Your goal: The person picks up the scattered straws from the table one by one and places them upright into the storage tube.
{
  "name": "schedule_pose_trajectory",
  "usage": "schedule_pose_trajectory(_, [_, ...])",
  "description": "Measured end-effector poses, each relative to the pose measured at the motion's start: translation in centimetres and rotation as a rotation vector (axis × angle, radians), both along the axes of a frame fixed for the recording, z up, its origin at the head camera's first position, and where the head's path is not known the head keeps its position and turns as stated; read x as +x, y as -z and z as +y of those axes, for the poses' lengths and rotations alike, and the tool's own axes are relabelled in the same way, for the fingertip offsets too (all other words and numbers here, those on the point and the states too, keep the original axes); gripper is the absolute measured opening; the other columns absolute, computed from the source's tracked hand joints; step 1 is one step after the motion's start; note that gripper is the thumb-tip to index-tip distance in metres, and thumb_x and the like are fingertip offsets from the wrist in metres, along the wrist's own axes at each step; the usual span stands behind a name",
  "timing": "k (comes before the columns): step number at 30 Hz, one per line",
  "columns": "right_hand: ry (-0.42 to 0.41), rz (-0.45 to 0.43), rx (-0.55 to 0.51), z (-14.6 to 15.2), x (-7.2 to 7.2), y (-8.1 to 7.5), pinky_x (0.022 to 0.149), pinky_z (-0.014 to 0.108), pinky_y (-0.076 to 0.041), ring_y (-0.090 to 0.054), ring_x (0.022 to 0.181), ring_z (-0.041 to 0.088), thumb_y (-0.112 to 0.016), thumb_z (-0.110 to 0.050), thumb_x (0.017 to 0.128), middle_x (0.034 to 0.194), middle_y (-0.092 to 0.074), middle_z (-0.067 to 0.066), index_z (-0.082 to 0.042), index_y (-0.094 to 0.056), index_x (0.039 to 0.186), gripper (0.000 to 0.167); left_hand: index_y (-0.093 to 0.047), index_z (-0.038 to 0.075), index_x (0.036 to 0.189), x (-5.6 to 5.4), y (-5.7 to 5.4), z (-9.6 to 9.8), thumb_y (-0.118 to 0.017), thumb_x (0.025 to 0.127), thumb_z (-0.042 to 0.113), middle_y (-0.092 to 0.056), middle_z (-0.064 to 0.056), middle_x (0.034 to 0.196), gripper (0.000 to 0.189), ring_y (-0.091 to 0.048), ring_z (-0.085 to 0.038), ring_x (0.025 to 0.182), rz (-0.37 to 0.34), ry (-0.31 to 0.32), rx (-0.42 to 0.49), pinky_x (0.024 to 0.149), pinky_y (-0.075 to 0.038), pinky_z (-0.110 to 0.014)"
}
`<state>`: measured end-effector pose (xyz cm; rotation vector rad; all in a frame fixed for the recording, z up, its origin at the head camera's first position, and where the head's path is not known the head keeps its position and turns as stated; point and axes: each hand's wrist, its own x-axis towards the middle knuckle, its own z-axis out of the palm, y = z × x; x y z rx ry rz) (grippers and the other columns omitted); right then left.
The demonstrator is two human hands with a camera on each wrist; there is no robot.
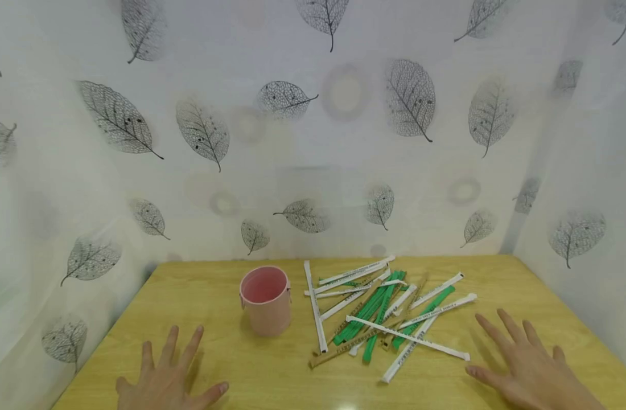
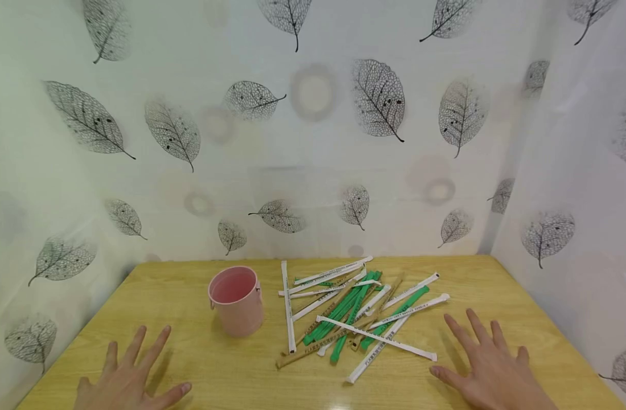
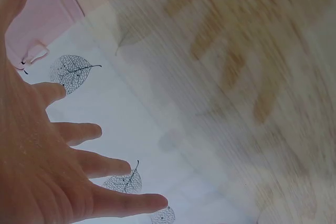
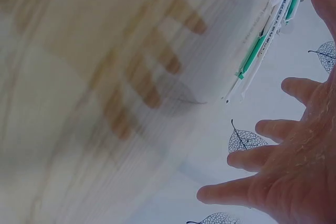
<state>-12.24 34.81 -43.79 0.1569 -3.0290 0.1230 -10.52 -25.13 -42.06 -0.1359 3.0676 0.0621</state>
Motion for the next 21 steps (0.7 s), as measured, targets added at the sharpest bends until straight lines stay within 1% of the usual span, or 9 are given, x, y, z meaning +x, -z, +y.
schedule_pose_trajectory(5, [-0.012, 0.026, -0.001, 0.3, 0.2, 0.1, 0.082, 0.096, -0.023, -0.034, 0.126, 0.075, -0.06, -0.07, 0.09, 0.16, -0.028, 0.031, -0.022, -0.025, 0.162, 0.094, -0.021, 0.03, 0.164, -0.2, 0.3, 0.0, -0.041, 0.072, 0.1, -0.022, -0.026, 0.166, 0.117, -0.02, -0.074, 0.138, -0.003, 0.005, -0.004, 0.082, -0.029, -0.094])
schedule_pose_trajectory(9, [-0.041, 0.064, -0.023, 0.1, 0.2, 0.1, 0.084, 0.094, -0.027, -0.037, 0.129, 0.07, -0.065, -0.065, 0.09, 0.159, -0.032, 0.031, -0.022, -0.028, 0.161, 0.092, -0.02, 0.032, 0.164, -0.1, 0.7, 0.0, -0.04, 0.071, 0.101, -0.022, -0.025, 0.167, 0.117, -0.019, -0.073, 0.139, 0.018, 0.01, -0.008, 0.083, -0.028, -0.095])
schedule_pose_trajectory(11, [-0.067, 0.079, -0.043, -0.2, 0.2, -0.2, 0.085, 0.092, -0.03, -0.039, 0.13, 0.067, -0.067, -0.063, 0.09, 0.158, -0.035, 0.03, -0.021, -0.031, 0.16, 0.09, -0.021, 0.032, 0.164, 0.0, 0.7, 0.1, -0.04, 0.071, 0.101, -0.023, -0.024, 0.167, 0.117, -0.02, -0.073, 0.139, 0.041, 0.019, -0.01, 0.084, -0.028, -0.095])
schedule_pose_trajectory(13, [-0.101, 0.102, -0.059, -0.7, 0.0, -0.5, 0.084, 0.09, -0.033, -0.043, 0.13, 0.061, -0.07, -0.06, 0.089, 0.157, -0.038, 0.028, -0.02, -0.035, 0.158, 0.087, -0.02, 0.033, 0.164, -0.1, 0.6, 0.3, -0.039, 0.071, 0.101, -0.024, -0.024, 0.166, 0.116, -0.021, -0.072, 0.139, 0.063, 0.027, -0.012, 0.083, -0.028, -0.095])
schedule_pose_trajectory(16, [-0.153, 0.134, -0.075, -1.7, -0.5, -1.2, 0.084, 0.087, -0.037, -0.047, 0.131, 0.057, -0.073, -0.059, 0.087, 0.156, -0.042, 0.025, -0.021, -0.04, 0.156, 0.086, -0.022, 0.032, 0.163, -0.1, 0.3, 0.7, -0.04, 0.072, 0.1, -0.026, -0.024, 0.166, 0.115, -0.023, -0.072, 0.138, 0.105, 0.047, -0.017, 0.083, -0.028, -0.095])
schedule_pose_trajectory(18, [-0.176, 0.151, -0.068, -2.2, -1.0, -1.5, 0.084, 0.088, -0.036, -0.047, 0.131, 0.057, -0.075, -0.06, 0.085, 0.155, -0.043, 0.025, -0.023, -0.041, 0.156, 0.087, -0.024, 0.032, 0.163, -0.2, 0.1, 0.9, -0.04, 0.073, 0.1, -0.028, -0.024, 0.165, 0.114, -0.024, -0.072, 0.138, 0.129, 0.063, -0.025, 0.082, -0.028, -0.095])
schedule_pose_trajectory(21, [-0.182, 0.163, -0.045, -2.7, -1.6, -1.8, 0.084, 0.091, -0.032, -0.046, 0.13, 0.062, -0.076, -0.061, 0.083, 0.155, -0.043, 0.026, -0.026, -0.039, 0.157, 0.089, -0.027, 0.03, 0.162, -0.5, -0.2, 1.3, -0.042, 0.073, 0.099, -0.029, -0.026, 0.164, 0.113, -0.026, -0.072, 0.137, 0.162, 0.086, -0.038, 0.082, -0.028, -0.095])
